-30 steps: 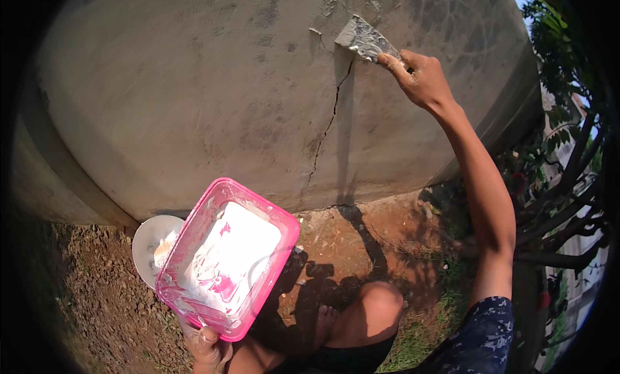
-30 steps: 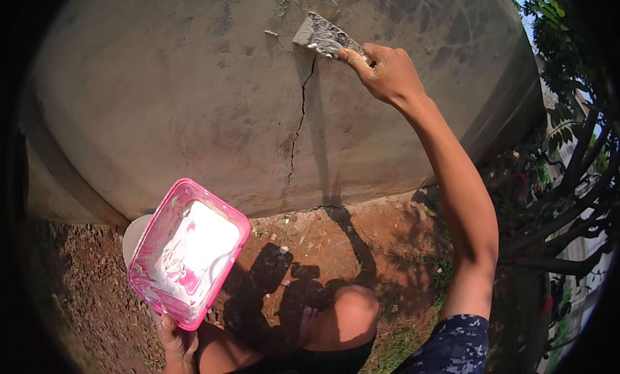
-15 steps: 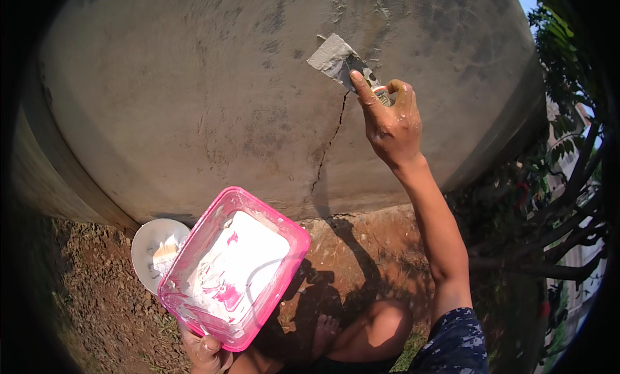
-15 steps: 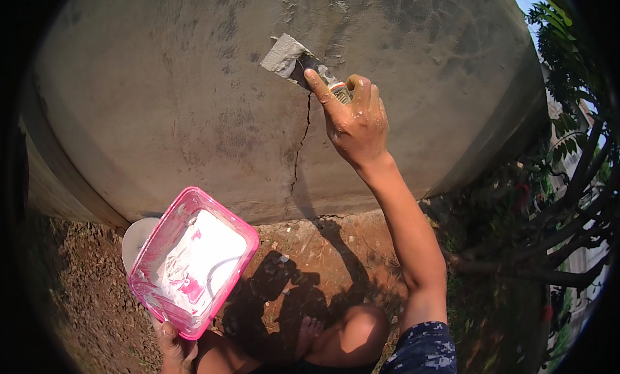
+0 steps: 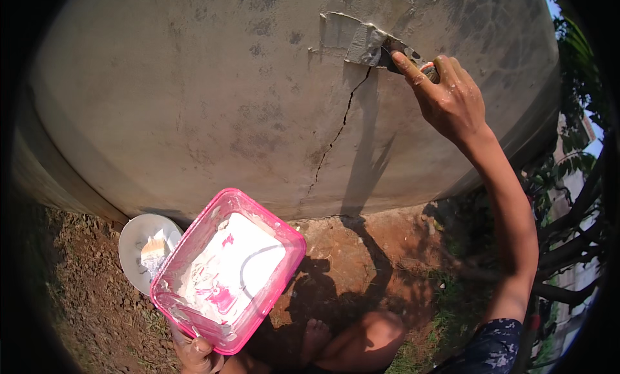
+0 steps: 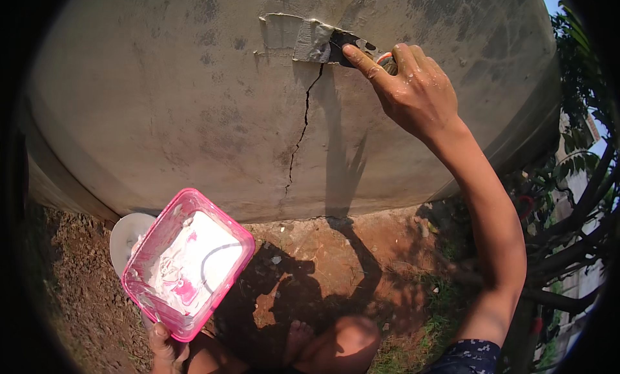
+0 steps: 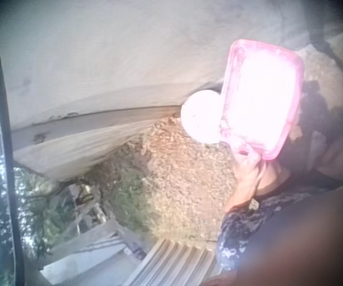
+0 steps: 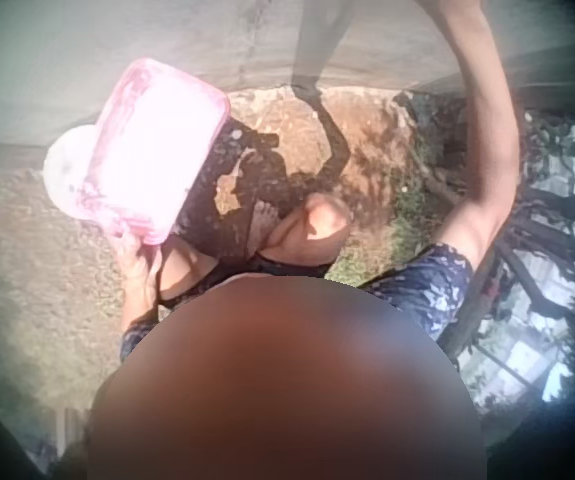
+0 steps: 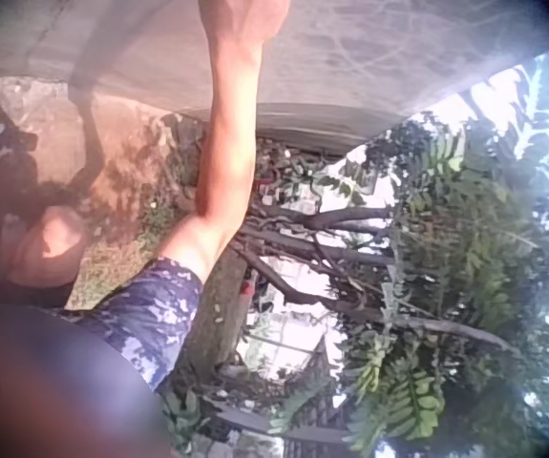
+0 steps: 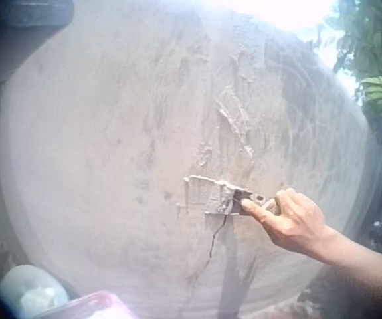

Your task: The person applies a white substance from a pink container onto a crack in a concrete wall using a putty knife. They repeatedly scoop the substance and spread it over the crack to fill it.

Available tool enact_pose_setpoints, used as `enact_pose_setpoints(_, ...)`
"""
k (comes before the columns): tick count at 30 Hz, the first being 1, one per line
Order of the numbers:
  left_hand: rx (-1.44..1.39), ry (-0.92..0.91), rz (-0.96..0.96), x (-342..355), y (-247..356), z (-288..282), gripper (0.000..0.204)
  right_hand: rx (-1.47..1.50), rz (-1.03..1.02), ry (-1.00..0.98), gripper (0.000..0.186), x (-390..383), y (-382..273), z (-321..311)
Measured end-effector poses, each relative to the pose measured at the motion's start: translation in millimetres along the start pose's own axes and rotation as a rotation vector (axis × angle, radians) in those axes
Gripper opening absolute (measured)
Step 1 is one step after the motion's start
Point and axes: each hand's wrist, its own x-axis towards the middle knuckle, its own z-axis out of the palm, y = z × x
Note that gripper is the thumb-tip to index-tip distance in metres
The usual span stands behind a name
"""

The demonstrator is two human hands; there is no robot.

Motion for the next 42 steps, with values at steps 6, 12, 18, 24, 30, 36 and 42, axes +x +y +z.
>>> enact_pose_setpoints(6,0.002,-0.036,-0.008,2,-2,-4,0.103,0.094,0.049,0.063,0.060,7,-13,3)
enact_pose_setpoints(12,-0.026,-0.030,-0.050,3,-2,-7,0.104,0.053,0.052,-0.125,0.057,12,-14,3)
enact_pose_setpoints(18,-0.030,-0.002,-0.019,-3,-4,-10,0.104,0.088,0.045,-0.018,0.055,11,-5,4)
enact_pose_setpoints(24,0.034,-0.007,-0.017,3,0,-9,0.107,0.088,0.024,0.028,0.054,12,-1,13)
enact_pose_setpoints(30,0.022,0.004,0.020,-2,3,3,0.106,0.188,0.072,0.081,0.052,4,0,4)
enact_pose_setpoints(36,0.024,-0.019,0.019,3,8,7,0.105,0.176,0.081,0.047,0.055,12,1,10)
enact_pose_setpoints(42,-0.013,-0.016,0.007,-1,9,8,0.103,0.154,0.144,-0.050,0.054,11,5,17)
